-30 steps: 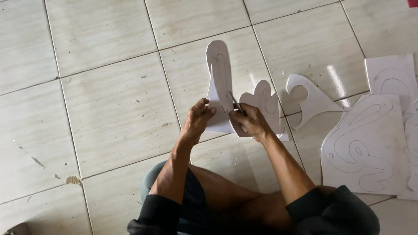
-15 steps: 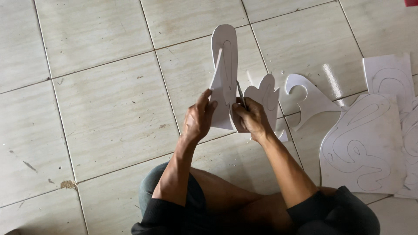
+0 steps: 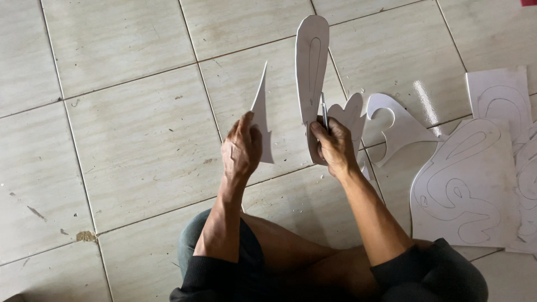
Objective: The person sits on a tiled floor and uses a utility knife to cut along the outlines of pre-drawn shapes on white foam sheets. They carefully maneuver the knife around curves and corners, separating the cut shapes from the surrounding material.
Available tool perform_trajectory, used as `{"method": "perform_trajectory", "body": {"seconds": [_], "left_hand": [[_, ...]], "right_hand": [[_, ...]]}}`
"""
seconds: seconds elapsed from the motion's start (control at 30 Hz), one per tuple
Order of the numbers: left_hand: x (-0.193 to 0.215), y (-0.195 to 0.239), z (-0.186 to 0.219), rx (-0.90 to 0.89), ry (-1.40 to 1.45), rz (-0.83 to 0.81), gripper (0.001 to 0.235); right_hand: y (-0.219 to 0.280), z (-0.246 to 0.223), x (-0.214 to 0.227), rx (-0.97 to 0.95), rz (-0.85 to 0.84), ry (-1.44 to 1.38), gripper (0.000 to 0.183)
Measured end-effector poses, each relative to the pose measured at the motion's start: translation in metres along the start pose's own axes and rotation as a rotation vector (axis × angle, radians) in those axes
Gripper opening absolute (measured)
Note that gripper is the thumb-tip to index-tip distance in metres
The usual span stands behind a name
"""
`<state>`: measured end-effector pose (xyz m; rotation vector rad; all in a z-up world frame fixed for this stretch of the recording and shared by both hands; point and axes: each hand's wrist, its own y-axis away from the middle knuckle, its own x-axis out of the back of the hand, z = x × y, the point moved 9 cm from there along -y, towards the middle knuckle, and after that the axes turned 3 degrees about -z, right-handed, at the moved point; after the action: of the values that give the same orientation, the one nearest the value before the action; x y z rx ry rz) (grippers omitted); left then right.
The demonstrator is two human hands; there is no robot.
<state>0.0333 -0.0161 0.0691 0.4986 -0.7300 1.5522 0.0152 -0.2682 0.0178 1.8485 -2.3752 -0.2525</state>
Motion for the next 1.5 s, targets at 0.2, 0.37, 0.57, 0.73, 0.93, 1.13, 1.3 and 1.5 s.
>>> {"method": "perform_trajectory", "body": {"seconds": [0.2,0.37,0.57,0.73,0.93,1.13,1.3,1.5], "left_hand": [[-0.004,0.003,-0.005,0.173,0.029,-0.132,0.055],[-0.05,0.012,0.012,0.18,0.595,-0.28,0.038],[0.024,0.006,0.064,-0.319,-0.121,0.026,0.084],[-0.005,0.013,0.055,-0.288,-0.29,-0.353,0.07],[-0.058,0.025,0.028,-0.231,-0.262,-0.593,0.095],[-0.046,0.049,0.091,-0.306,0.271,-0.706,0.057],[-0.001,0.047,0.115,-0.282,0.456,-0.443,0.056],[0.005,0.048,0.12,-0.381,0.436,-0.274,0.049]], "right_hand": [[0.004,-0.004,-0.006,0.059,-0.06,0.088,0.021],[0.006,-0.025,-0.022,0.101,-0.121,0.192,0.025],[0.018,-0.05,-0.029,0.002,-0.388,0.742,0.021],[0.036,-0.098,-0.018,-0.175,-0.436,1.203,0.021],[0.054,-0.144,-0.025,-0.236,-0.52,1.344,0.017],[0.076,-0.186,-0.024,0.186,-0.464,0.967,0.018],[0.128,-0.222,0.016,0.763,-0.16,0.75,0.026],[0.167,-0.177,0.026,0.691,-0.23,0.68,0.031]]}}
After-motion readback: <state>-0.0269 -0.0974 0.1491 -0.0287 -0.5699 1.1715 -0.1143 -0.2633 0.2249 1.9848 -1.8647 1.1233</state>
